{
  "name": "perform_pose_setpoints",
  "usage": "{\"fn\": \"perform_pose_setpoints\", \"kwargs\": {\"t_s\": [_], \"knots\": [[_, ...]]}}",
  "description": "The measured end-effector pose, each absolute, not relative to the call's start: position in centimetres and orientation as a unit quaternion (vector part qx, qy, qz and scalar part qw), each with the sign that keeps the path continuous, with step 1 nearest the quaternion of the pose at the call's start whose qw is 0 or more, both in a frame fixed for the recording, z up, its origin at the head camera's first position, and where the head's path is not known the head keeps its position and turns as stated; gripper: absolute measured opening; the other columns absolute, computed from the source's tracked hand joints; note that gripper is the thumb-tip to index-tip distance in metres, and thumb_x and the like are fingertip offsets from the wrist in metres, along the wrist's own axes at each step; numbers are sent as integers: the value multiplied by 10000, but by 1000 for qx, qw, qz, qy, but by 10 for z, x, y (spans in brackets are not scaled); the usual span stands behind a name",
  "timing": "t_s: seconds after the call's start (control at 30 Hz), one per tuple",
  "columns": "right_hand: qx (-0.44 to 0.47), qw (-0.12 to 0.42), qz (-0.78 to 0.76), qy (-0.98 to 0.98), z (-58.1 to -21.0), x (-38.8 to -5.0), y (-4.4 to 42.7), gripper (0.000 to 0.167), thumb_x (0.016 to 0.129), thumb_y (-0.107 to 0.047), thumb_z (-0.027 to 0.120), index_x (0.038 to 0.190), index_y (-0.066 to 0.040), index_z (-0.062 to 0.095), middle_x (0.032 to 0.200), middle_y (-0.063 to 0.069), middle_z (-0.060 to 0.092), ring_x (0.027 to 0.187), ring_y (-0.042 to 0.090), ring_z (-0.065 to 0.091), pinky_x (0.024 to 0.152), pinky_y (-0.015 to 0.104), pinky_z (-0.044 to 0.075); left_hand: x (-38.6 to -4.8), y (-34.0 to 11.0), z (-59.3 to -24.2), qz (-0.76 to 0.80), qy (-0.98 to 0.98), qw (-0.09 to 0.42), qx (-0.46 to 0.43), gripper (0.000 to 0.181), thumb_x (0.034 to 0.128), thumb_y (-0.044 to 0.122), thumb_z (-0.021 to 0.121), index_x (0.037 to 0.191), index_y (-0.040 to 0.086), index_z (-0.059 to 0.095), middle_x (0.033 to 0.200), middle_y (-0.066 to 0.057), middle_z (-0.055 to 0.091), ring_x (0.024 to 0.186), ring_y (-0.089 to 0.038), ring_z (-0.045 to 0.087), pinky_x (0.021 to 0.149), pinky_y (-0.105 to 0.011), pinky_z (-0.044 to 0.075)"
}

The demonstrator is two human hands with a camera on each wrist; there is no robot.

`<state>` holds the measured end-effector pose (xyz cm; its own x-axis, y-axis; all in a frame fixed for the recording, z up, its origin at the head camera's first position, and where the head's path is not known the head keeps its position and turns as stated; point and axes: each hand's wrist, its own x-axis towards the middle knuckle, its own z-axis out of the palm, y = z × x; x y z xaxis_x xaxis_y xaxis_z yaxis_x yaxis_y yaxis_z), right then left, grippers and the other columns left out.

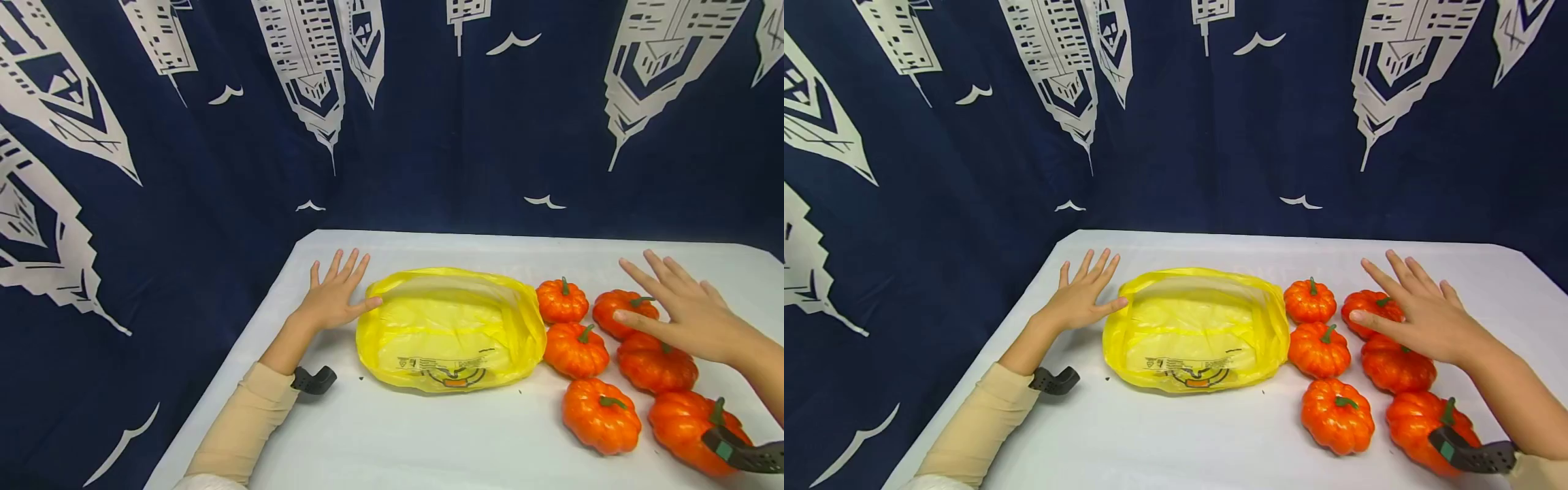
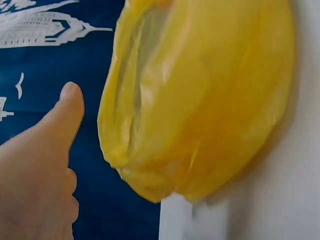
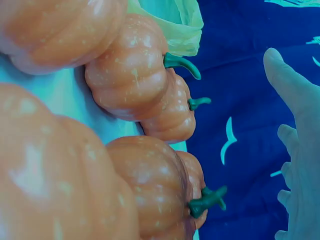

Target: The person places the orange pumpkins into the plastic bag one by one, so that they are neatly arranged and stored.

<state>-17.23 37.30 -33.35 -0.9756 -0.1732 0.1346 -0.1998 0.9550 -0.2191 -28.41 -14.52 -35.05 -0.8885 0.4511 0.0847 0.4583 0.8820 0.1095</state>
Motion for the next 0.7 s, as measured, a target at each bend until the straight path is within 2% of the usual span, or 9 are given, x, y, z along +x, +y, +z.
{"fn": "perform_pose_setpoints", "kwargs": {"t_s": [0.2,0.33,0.47,0.6,0.7], "knots": [[88,60,150,-983,-331,-164,383,873,946,-436,569,1570,-95,62,1558,323,-72,1373,589,-86,968,814,-56,-280,-137,-350,-124,-959,4,-256,933,902,684,460,1579,250,-12,1622,-15,-105,1459,-264,-182,1099,-644,-130],[82,53,195,-976,-329,-166,388,840,964,-398,547,1556,-37,73,1542,353,-73,1357,616,-63,937,837,1,-272,-138,-352,-167,-948,-3,-271,980,880,621,575,1583,242,6,1625,-55,-81,1467,-309,-136,1107,-670,-59],[68,15,235,-969,-328,-172,396,837,982,-410,507,1534,29,57,1514,395,-73,1334,643,-32,883,859,89,-260,-140,-357,-238,-933,-26,-267,1017,853,516,691,1587,242,42,1624,-114,-32,1469,-376,-49,1113,-680,69],[53,-44,254,-965,-328,-184,404,851,982,-445,482,1497,102,84,1444,474,54,1258,678,121,848,847,202,-250,-145,-363,-284,-923,-23,-259,935,864,426,721,1581,276,141,1619,-149,65,1452,-428,102,1063,-713,199],[42,-79,245,-965,-330,-192,409,848,970,-460,491,1474,120,131,1379,497,150,1180,674,217,812,830,282,-245,-148,-371,-295,-919,-16,-259,866,878,404,711,1570,296,202,1611,-154,132,1436,-430,180,1048,-707,247]]}}
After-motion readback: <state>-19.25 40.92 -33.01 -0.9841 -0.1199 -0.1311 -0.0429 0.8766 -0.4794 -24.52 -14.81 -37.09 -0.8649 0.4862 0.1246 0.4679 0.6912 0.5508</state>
